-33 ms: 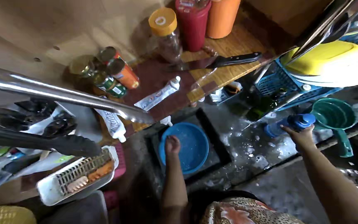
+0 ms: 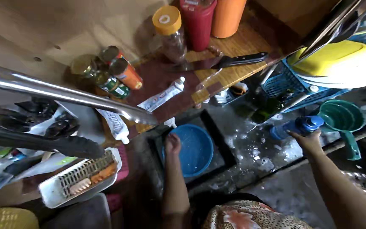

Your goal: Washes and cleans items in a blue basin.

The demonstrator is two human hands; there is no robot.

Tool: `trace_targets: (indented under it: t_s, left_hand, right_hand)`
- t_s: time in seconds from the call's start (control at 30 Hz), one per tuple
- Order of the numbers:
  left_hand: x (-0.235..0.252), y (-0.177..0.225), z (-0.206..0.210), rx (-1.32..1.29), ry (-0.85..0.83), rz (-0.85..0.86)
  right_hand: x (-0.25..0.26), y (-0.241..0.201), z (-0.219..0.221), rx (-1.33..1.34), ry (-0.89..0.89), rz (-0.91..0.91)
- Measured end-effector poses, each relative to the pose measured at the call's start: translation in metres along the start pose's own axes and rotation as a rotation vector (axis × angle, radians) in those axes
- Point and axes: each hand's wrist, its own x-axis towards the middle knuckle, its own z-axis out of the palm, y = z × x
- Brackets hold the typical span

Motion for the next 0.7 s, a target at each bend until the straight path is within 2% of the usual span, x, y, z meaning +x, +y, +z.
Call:
trace_targets:
  t_s: [0.07, 0.13, 0.2, 0.27, 0.33, 0.37, 0.5, 0.6, 0.7]
  left_hand:
    - [-0.024, 0.039, 0.044, 0.142, -0.005, 0.189]
    - [-0.035, 0.06, 0.07, 0.325, -0.077, 0.392]
    - [-0.034, 0.067, 0.081, 0.671, -0.115, 0.545]
    - [-0.028, 0.071, 0.081, 1.164, -0.139, 0.631]
    - [-0.034, 0.075, 0.084, 1.574, -0.262, 0.735]
    - [-0.033, 0.076, 0.083, 1.661, -0.321, 0.787]
    - [-0.019, 0.076, 0.065, 1.663, -0.383, 0.932]
    - [-0.023, 0.081, 0.063, 1.692, -0.337, 0.896]
    - [-0.022, 0.088, 0.058, 1.725, -0.357, 0.918]
  right_hand:
    - [-0.028, 0.013, -0.004, -0.034, 0.002, 0.152]
    - [-0.057, 0.035, -0.004, -0.055, -0.032, 0.255]
    - [-0.083, 0.056, 0.003, -0.034, -0.086, 0.321]
    - [-0.106, 0.071, 0.011, -0.018, -0.142, 0.356]
    - [-0.121, 0.082, 0.017, -0.019, -0.212, 0.353]
    - [-0.126, 0.083, 0.02, -0.023, -0.247, 0.343]
    - [-0.135, 0.06, 0.032, -0.112, -0.394, 0.238]
    - [-0.132, 0.033, 0.046, -0.133, -0.47, 0.136]
    - [-0.123, 0.0, 0.062, -0.11, -0.472, -0.007]
